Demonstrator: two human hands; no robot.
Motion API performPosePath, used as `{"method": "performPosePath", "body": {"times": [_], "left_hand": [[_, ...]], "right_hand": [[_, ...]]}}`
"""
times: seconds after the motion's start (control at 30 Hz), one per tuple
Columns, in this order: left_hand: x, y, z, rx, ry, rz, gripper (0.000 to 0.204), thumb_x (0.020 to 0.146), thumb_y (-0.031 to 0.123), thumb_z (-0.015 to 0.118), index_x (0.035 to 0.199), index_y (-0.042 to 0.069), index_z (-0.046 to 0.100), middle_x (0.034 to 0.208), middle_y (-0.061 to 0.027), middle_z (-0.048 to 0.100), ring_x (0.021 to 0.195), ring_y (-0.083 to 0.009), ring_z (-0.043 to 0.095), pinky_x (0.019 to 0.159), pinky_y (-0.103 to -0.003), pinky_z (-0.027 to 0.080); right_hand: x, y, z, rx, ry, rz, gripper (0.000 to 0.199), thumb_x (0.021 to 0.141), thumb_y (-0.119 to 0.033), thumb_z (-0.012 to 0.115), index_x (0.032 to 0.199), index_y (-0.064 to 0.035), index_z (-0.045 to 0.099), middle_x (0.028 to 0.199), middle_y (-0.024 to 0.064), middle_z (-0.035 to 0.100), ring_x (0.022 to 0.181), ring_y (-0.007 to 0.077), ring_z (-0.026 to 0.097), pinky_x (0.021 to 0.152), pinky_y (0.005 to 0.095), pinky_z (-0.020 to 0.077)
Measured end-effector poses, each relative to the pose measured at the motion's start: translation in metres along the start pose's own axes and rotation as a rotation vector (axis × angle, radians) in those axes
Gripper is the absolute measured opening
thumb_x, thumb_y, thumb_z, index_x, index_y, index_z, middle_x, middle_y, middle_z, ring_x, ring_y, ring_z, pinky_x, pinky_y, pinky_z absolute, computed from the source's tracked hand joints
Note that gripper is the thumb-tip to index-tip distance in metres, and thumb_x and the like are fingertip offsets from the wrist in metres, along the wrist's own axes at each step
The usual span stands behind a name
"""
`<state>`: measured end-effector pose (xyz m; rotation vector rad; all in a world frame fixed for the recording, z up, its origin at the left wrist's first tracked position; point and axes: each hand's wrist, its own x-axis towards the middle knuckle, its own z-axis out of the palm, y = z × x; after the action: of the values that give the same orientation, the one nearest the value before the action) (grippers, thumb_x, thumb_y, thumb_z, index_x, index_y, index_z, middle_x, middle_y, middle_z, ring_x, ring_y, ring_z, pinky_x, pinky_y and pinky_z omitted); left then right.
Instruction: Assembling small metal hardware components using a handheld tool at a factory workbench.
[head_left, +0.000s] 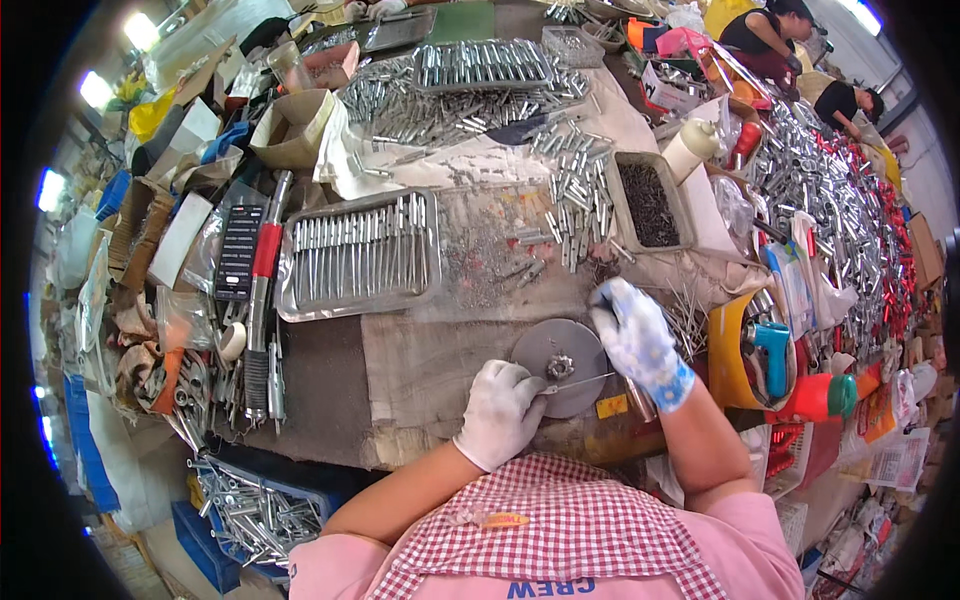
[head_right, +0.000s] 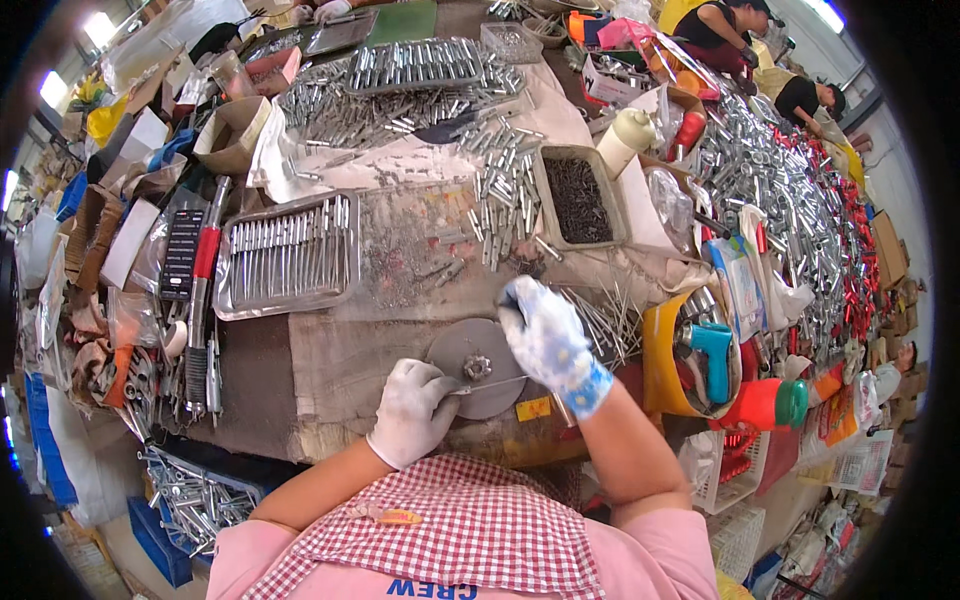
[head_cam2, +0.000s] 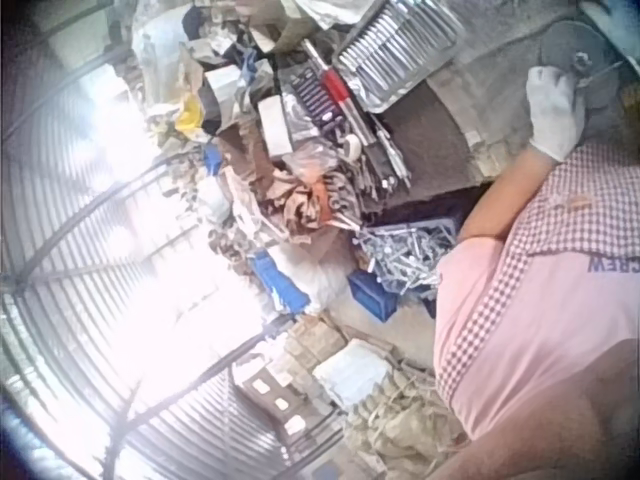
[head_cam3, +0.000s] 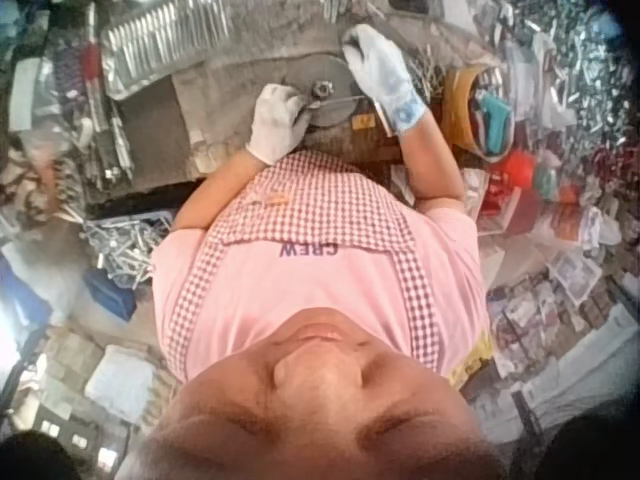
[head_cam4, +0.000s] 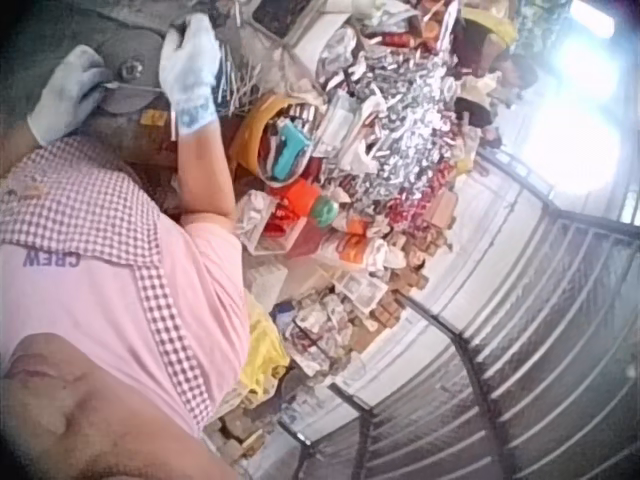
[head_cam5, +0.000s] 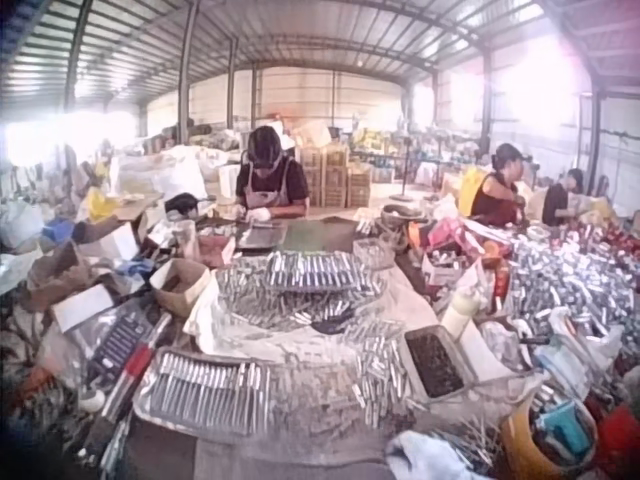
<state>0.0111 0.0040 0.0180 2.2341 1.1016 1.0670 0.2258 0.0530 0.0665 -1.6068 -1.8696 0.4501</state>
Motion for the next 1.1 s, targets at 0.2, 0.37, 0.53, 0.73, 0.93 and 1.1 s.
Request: {"method": "performPosePath", "body": {"times": [0.2,0.37,0.53,0.73,0.93,1.1], "left_hand": [[-0.005,-0.007,0.010,0.075,-0.040,0.021,0.014,0.073,0.008,0.073,0.086,0.008,0.070,0.084,-0.0070,0.061,0.084,-0.0294,0.057,0.077,-0.042,0.047],[-0.004,-0.005,0.008,0.075,-0.080,0.015,0.016,0.070,0.008,0.072,0.086,0.008,0.070,0.083,-0.0070,0.060,0.084,-0.0291,0.056,0.076,-0.042,0.047],[-0.006,-0.006,0.009,0.092,-0.063,0.027,0.018,0.068,0.009,0.072,0.086,0.007,0.069,0.082,-0.0075,0.060,0.083,-0.0296,0.056,0.074,-0.041,0.047],[-0.005,-0.007,0.010,0.059,-0.090,0.002,0.022,0.066,0.006,0.074,0.087,0.006,0.071,0.083,-0.0069,0.060,0.085,-0.0295,0.056,0.077,-0.040,0.048],[-0.005,-0.011,0.011,0.041,-0.066,0.020,0.022,0.064,0.003,0.074,0.085,0.007,0.071,0.083,-0.0069,0.060,0.083,-0.0296,0.056,0.074,-0.040,0.049],[-0.006,-0.010,0.014,0.049,-0.046,0.029,0.021,0.065,0.003,0.074,0.085,0.008,0.071,0.083,-0.0073,0.059,0.082,-0.0296,0.056,0.073,-0.040,0.049]], "right_hand": [[-0.080,0.003,0.022,0.270,-0.073,-0.249,0.031,0.080,-0.002,0.069,0.109,-0.0117,0.072,0.093,0.0058,0.069,0.081,0.0270,0.067,0.071,0.0358,0.0547],[-0.093,0.005,0.038,0.113,-0.010,-0.232,0.022,0.077,-0.008,0.073,0.098,-0.0136,0.074,0.093,0.0035,0.067,0.080,0.0242,0.064,0.069,0.0364,0.0527],[-0.074,-0.006,0.036,-0.100,-0.061,-0.339,0.020,0.071,-0.016,0.073,0.090,-0.0133,0.073,0.098,0.0022,0.063,0.089,0.0265,0.057,0.072,0.0409,0.0484],[-0.064,-0.016,0.031,-0.298,-0.232,-0.335,0.010,0.072,-0.019,0.071,0.078,-0.0118,0.070,0.094,0.0041,0.062,0.085,0.0276,0.057,0.071,0.0415,0.0466],[-0.033,-0.033,0.028,-0.469,-0.542,-0.314,0.014,0.070,-0.025,0.072,0.076,-0.0124,0.071,0.090,0.0070,0.064,0.091,0.0275,0.060,0.075,0.0401,0.0500],[-0.053,-0.015,0.032,-0.318,-0.433,-0.221,0.017,0.072,-0.023,0.073,0.081,-0.0085,0.072,0.094,0.0093,0.065,0.093,0.0317,0.059,0.077,0.0437,0.0500]]}}
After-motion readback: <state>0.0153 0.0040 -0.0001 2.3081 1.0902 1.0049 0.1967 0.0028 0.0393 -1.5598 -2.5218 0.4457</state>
